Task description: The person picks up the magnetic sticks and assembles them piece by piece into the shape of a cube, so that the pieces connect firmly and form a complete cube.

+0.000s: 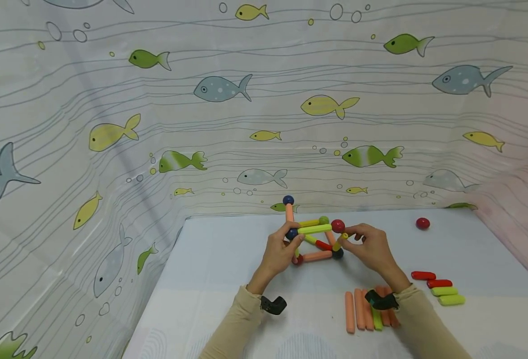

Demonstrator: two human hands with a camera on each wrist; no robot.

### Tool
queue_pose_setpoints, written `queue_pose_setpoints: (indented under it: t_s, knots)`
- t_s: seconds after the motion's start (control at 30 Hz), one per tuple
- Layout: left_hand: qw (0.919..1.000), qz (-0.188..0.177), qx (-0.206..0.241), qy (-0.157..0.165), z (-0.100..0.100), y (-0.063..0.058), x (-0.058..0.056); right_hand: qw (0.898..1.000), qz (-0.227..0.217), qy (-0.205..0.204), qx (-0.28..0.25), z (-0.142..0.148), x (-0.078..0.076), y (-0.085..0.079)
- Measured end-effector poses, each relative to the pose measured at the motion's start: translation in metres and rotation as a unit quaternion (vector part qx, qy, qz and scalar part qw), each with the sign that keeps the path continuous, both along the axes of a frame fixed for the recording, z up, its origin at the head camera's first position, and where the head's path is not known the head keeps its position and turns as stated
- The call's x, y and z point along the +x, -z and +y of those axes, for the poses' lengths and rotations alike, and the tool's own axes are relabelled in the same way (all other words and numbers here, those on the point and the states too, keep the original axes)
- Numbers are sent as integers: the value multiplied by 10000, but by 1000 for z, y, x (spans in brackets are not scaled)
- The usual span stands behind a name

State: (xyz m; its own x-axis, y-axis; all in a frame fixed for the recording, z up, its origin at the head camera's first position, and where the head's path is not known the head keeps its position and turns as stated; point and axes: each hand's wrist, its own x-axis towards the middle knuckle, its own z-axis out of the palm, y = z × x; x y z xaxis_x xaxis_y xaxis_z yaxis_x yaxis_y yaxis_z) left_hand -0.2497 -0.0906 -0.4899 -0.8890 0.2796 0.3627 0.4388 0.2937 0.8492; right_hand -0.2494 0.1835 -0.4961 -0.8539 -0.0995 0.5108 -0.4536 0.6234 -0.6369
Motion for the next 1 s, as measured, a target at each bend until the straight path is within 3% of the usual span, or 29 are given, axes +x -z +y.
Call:
queue_pose_setpoints:
  t_s: [0.2, 0.5, 0.7, 1.0]
  knots:
    - [9999, -59, 96, 0, -1, 2, 1, 9998, 114, -35, 182, -11, -6, 3]
    - [10000, -36, 37, 74, 0, 2, 2, 9995, -237, -108, 193, -8, -11, -1]
    - [10000, 29, -1, 49, 0, -1, 0, 9995, -63, -34, 300, -6, -13, -4]
    - [10000, -4, 37, 56, -1, 0, 0, 9982, 303, 4, 520, -11, -16, 4]
